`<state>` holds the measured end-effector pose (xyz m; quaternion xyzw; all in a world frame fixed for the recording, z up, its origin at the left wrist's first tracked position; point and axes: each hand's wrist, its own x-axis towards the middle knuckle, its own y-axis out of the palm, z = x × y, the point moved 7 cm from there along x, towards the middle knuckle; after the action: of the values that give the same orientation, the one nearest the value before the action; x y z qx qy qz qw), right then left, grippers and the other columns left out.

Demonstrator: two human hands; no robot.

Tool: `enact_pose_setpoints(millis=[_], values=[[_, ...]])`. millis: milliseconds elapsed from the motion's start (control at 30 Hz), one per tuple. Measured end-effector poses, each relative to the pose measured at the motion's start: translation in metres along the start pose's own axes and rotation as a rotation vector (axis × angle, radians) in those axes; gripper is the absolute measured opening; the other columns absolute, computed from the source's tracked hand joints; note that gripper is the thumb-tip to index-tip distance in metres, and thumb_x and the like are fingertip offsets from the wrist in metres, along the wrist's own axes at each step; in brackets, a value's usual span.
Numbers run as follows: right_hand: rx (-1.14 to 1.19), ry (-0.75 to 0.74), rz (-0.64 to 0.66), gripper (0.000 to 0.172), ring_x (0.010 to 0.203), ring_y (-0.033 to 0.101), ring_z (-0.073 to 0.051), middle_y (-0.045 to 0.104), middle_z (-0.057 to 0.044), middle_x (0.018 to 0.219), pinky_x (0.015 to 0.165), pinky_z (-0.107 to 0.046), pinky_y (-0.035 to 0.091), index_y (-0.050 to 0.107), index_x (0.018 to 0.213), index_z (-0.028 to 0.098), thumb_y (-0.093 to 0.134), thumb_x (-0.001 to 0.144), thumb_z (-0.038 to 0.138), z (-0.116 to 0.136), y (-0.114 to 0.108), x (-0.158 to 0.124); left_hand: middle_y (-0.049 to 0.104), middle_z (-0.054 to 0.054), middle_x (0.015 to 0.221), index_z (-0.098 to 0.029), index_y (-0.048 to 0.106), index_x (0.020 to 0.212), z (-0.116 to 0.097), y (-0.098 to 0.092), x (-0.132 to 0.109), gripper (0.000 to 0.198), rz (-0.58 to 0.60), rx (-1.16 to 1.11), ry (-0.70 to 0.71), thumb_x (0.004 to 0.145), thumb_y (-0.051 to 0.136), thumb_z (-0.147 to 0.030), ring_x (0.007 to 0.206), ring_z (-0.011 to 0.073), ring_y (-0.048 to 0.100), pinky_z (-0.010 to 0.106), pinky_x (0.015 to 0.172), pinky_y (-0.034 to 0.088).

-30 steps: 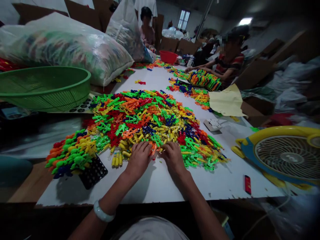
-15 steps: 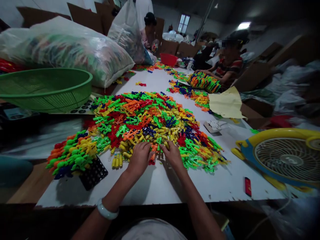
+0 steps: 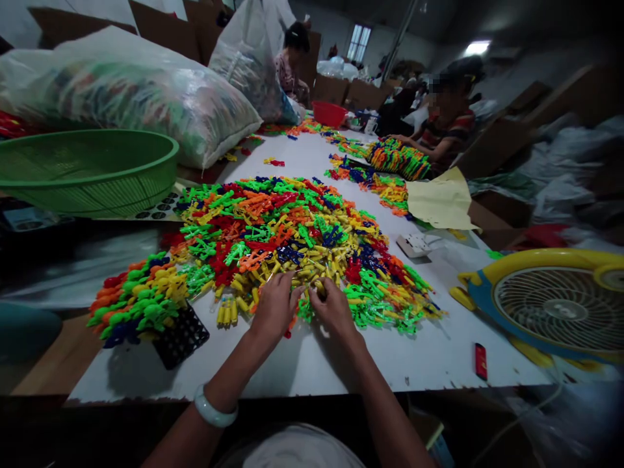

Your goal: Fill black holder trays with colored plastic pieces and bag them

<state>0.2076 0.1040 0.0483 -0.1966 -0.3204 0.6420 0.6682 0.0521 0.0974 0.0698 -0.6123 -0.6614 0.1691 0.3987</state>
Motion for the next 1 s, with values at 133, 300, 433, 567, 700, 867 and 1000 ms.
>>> enact_pose_setpoints(millis=[133, 300, 433, 567, 700, 867, 1000], values=[[0.013, 0.050, 0.001, 0.027, 0.078, 0.062, -0.019, 0.068, -0.007, 0.092, 0.071, -0.030, 0.047, 0.062, 0.104, 0.019, 0.047, 0.090, 0.037, -0.002, -0.019, -0.015, 0.066, 0.013, 0.106, -0.016, 0.067, 0.105, -0.011, -0.010, -0.008, 0.023, 0.069, 0.003, 0.017, 0.091, 0.050, -0.024, 0.100, 0.0245, 0.062, 0.039, 0.090, 0.049], [-0.056, -0.088, 0.285, 0.062, 0.109, 0.061, -0.028, 0.063, -0.012, 0.126, 0.089, -0.039, 0.048, 0.048, 0.135, 0.024, 0.069, 0.079, 0.040, -0.008, -0.017, -0.048, 0.070, 0.008, 0.085, -0.021, 0.066, 0.089, -0.020, -0.013, -0.050, 0.029, 0.323, 0.032, -0.123, 0.095, 0.041, -0.033, 0.079, 0.0215, 0.066, 0.031, 0.070, 0.047], [-0.192, -0.084, 0.313, 0.063, 0.107, 0.063, -0.029, 0.065, -0.015, 0.121, 0.087, -0.039, 0.048, 0.048, 0.133, 0.019, 0.072, 0.077, 0.032, -0.022, -0.010, -0.058, 0.072, 0.013, 0.090, -0.018, 0.066, 0.092, -0.023, 0.013, -0.082, 0.029, 0.521, 0.118, -0.258, 0.095, 0.042, -0.035, 0.085, 0.0272, 0.069, 0.034, 0.070, 0.048], [-0.193, -0.009, 0.295, 0.042, 0.082, 0.065, -0.025, 0.069, -0.009, 0.094, 0.072, -0.034, 0.049, 0.057, 0.115, 0.019, 0.069, 0.078, 0.035, -0.027, -0.011, -0.061, 0.062, 0.022, 0.123, -0.011, 0.056, 0.125, -0.025, 0.034, -0.085, 0.041, 0.422, 0.008, -0.291, 0.091, 0.048, -0.034, 0.110, 0.0329, 0.062, 0.041, 0.084, 0.049], [-0.006, 0.004, 0.317, 0.044, 0.075, 0.062, -0.020, 0.065, -0.005, 0.092, 0.067, -0.032, 0.049, 0.051, 0.116, 0.021, 0.067, 0.080, 0.039, -0.015, -0.017, -0.071, 0.067, 0.015, 0.114, -0.016, 0.062, 0.118, -0.024, 0.041, -0.075, 0.037, 0.316, -0.287, -0.318, 0.086, 0.053, -0.033, 0.104, 0.0279, 0.064, 0.039, 0.087, 0.050], [0.205, -0.028, 0.234, 0.028, 0.097, 0.062, -0.021, 0.062, -0.009, 0.109, 0.082, -0.034, 0.051, 0.045, 0.120, 0.023, 0.050, 0.094, 0.032, 0.002, -0.030, -0.073, 0.067, 0.000, 0.075, -0.018, 0.068, 0.098, -0.012, 0.036, -0.068, 0.029, 0.226, -0.724, -0.501, 0.081, 0.059, -0.040, 0.064, 0.0156, 0.061, 0.026, 0.060, 0.050], [0.053, -0.175, 0.103, 0.016, 0.097, 0.062, -0.022, 0.065, -0.008, 0.101, 0.085, -0.036, 0.050, 0.055, 0.108, 0.023, 0.045, 0.098, 0.029, 0.012, -0.037, -0.068, 0.067, -0.001, 0.073, -0.018, 0.069, 0.097, -0.003, 0.032, -0.068, 0.032, 0.206, -0.731, -0.550, 0.077, 0.065, -0.042, 0.057, 0.0136, 0.059, 0.025, 0.055, 0.050]])
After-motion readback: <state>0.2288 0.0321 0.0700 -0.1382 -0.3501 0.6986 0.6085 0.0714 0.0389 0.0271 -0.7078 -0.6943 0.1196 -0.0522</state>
